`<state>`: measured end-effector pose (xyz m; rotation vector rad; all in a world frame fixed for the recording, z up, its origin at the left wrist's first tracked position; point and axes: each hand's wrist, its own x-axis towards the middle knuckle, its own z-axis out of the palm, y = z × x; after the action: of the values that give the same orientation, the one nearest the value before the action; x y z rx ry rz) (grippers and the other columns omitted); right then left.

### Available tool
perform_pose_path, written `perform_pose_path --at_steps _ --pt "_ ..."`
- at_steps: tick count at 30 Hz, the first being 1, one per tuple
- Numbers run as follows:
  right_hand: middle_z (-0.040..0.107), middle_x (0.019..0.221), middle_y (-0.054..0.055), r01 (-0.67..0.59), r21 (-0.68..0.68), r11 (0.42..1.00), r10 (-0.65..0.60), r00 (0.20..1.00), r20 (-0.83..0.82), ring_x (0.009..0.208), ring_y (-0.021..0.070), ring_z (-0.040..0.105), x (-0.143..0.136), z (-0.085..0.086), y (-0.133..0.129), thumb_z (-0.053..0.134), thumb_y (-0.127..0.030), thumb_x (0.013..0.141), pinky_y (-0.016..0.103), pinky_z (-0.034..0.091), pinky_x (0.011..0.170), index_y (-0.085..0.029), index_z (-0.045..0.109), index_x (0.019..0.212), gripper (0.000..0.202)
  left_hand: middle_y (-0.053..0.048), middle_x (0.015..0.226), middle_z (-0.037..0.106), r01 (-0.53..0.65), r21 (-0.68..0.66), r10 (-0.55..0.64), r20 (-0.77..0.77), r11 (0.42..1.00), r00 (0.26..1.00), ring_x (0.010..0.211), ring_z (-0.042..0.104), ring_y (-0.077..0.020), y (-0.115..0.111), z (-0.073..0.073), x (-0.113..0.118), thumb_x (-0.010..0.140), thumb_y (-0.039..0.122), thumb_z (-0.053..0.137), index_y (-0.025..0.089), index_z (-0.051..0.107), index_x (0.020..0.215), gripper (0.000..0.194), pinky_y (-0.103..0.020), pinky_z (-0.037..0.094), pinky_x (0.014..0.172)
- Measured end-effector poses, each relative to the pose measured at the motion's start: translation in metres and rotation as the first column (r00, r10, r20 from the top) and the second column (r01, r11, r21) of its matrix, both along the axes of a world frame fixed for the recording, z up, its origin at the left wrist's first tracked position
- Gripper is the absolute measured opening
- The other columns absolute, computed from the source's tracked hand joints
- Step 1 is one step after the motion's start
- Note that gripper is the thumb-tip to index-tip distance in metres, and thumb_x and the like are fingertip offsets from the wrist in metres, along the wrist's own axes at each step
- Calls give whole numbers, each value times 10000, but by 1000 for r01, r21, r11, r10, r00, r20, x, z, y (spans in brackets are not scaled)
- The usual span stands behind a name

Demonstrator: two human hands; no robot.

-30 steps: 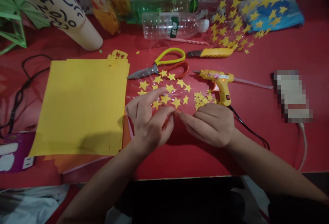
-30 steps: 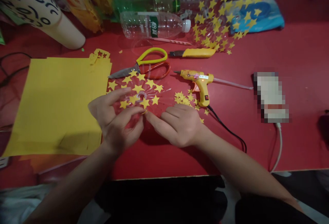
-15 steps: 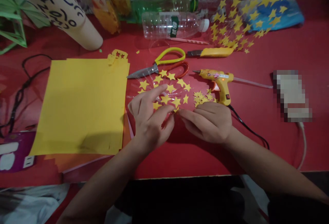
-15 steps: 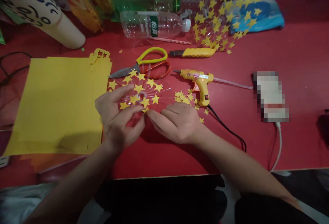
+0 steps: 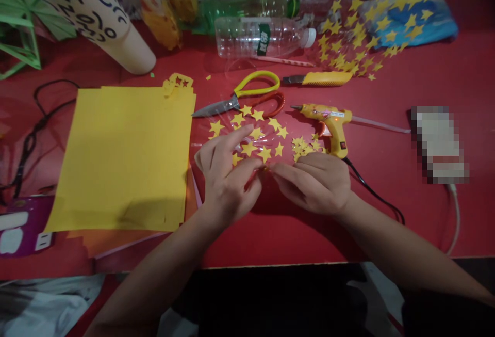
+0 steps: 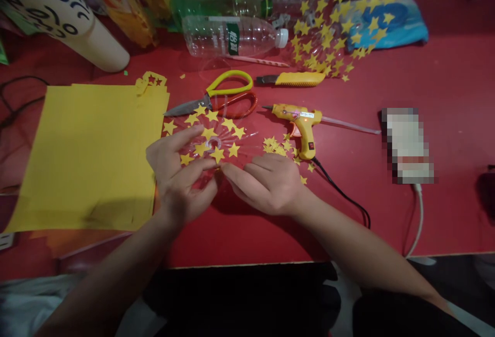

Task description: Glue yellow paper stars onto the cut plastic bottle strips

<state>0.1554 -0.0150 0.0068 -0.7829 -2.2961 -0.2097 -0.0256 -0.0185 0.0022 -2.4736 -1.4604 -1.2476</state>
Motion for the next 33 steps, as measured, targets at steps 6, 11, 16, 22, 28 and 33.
perform_pose_path --at_steps 6,11,16,22,28,33 --pt "531 493 -54 5 29 1000 -5 1000 4 456 95 440 0 -1 0 578 -130 856 246 357 437 -105 636 983 142 -12 1203 650 -11 -52 12 26 999 1000 1041 552 -241 -2 -2 0 739 126 622 235 619 724 109 -436 421 820" --pt "521 489 -61 10 3 1000 -10 1000 19 452 82 451 -2 -2 0 542 -148 884 230 368 444 -125 640 1000 153 14 1250 624 10 -158 2 78 987 997 1077 541 -237 -3 -2 -2 776 161 575 255 610 701 125 -463 395 867" --pt "529 494 -55 6 11 1000 -6 1000 20 460 85 461 -4 -4 0 553 -141 875 234 377 447 -101 641 997 156 -17 1232 626 17 -97 -8 96 995 995 1079 538 -243 0 -1 -3 787 159 590 237 608 697 121 -457 407 861" --pt "509 494 -64 2 21 1000 -3 1000 17 459 88 449 -4 -5 0 565 -140 871 238 371 444 -94 634 1037 186 -65 1169 652 -11 2 10 47 1000 999 1022 547 -244 1 2 -2 754 118 631 215 613 672 128 -450 472 811" --pt "501 495 -61 -17 41 999 17 1000 -3 457 91 437 -3 -5 -1 603 -125 841 246 360 435 -62 639 1031 204 -65 1165 655 -52 -27 53 12 998 999 1006 576 -262 1 5 -1 765 149 635 233 621 655 140 -473 518 802" --pt "496 482 -66 -10 60 998 10 1000 14 451 85 425 -4 -4 0 562 -131 866 234 362 436 -96 648 1016 176 -55 1166 657 -40 -8 41 29 999 999 1007 583 -260 1 2 -2 754 138 637 235 629 672 127 -471 522 798"
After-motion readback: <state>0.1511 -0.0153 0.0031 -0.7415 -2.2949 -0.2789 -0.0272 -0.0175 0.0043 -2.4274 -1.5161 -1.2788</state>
